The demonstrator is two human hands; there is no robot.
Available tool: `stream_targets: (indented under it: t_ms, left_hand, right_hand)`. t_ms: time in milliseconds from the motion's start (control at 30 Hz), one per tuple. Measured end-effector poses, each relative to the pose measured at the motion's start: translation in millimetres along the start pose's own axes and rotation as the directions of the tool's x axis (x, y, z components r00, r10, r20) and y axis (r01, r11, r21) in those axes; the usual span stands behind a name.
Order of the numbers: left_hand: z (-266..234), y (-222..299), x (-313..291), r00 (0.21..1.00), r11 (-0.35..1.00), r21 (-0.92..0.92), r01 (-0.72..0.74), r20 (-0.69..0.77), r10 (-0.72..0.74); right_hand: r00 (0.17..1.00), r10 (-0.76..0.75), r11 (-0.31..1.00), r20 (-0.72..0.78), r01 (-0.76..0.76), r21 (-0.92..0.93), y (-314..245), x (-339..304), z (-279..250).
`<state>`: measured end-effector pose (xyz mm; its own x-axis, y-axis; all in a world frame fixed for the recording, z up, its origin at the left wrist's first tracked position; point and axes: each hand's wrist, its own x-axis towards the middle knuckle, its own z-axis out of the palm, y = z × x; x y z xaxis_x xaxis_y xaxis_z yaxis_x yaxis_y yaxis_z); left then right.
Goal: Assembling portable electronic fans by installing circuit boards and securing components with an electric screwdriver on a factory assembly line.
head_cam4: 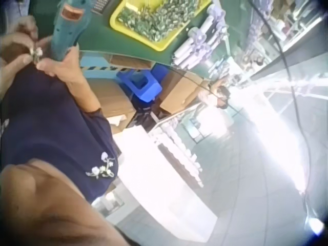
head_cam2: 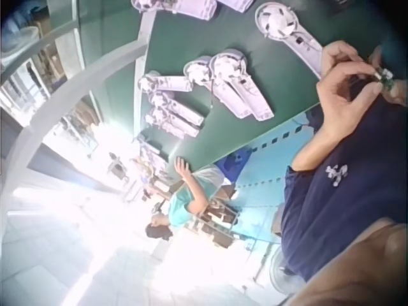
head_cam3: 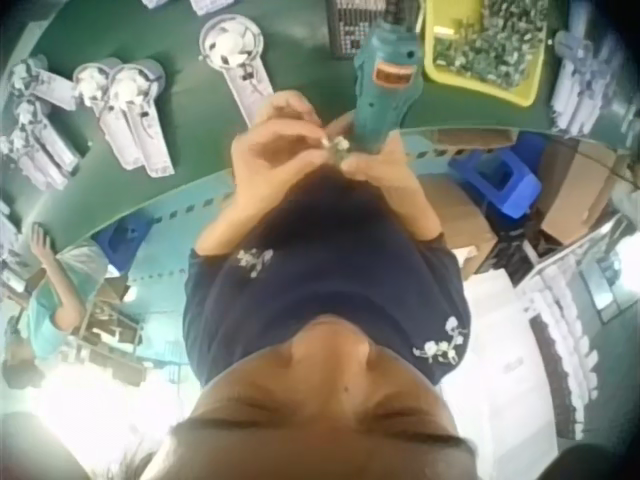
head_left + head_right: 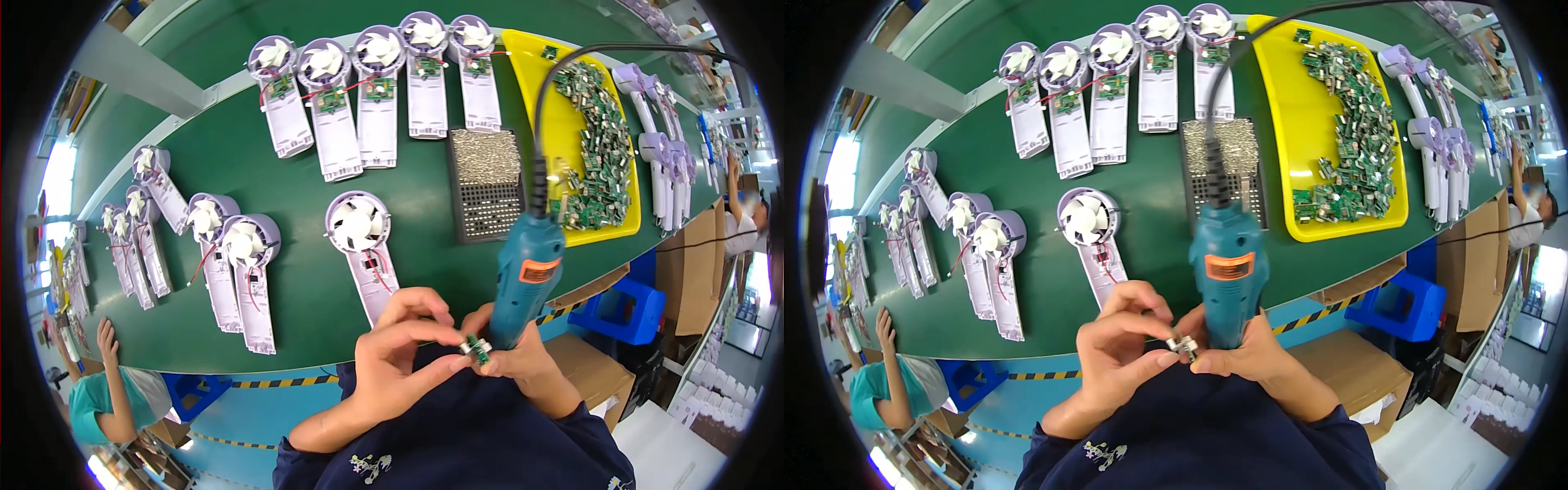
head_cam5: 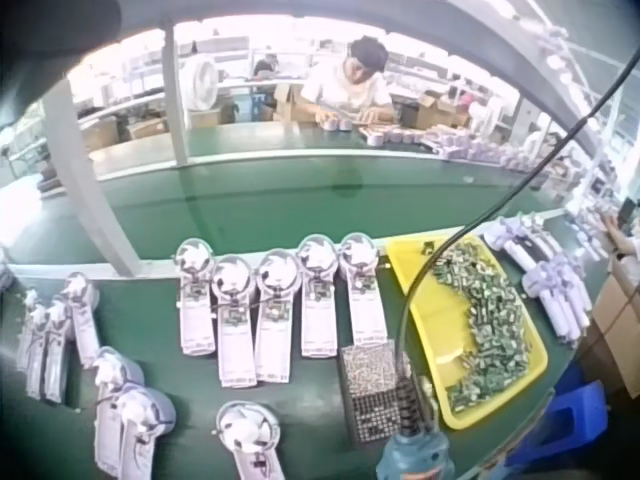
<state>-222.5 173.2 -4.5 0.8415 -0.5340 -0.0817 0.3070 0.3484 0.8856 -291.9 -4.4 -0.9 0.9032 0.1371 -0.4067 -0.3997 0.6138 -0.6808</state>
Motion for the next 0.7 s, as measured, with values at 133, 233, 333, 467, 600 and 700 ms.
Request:
stream_targets:
  t_ms: [133, 233, 333, 467, 600, 700]
  left_hand:
    - [-29, 15, -1, 0.858, 0.489, 0.815, -0.312, 0.020, 0.514]
    - [-46, 32, 16, 0.945, 0.392, 0.909, -0.139, 0.004, 0.326]
    - [-44, 33, 26, 0.973, 0.365, 0.921, -0.136, 0.055, 0.223]
    - [-49, 21, 34, 0.953, 0.331, 0.922, -0.200, 0.106, 0.283]
    - [-52, 10, 33, 0.932, 0.509, 0.841, -0.184, -0.015, 0.362]
    - [-55, 2, 27, 0.921, 0.600, 0.786, -0.147, -0.113, 0.374]
  right_hand:
    - [0.988, -0.105, 0.994, -0.111, 0.102, -0.034, -3, 4, -4]
    - [0.989, -0.114, 0.993, -0.096, 0.111, -0.043, -3, 15, -10]
    - [0.997, -0.061, 0.993, -0.041, 0.065, 0.094, 0, 21, -10]
    - [0.996, -0.065, 0.998, -0.056, 0.064, -0.012, 7, 23, -7]
    - [0.993, -0.071, 0.997, -0.093, 0.069, -0.029, 7, 26, -6]
    - [0.993, -0.066, 0.997, -0.102, 0.062, -0.039, 7, 29, -5]
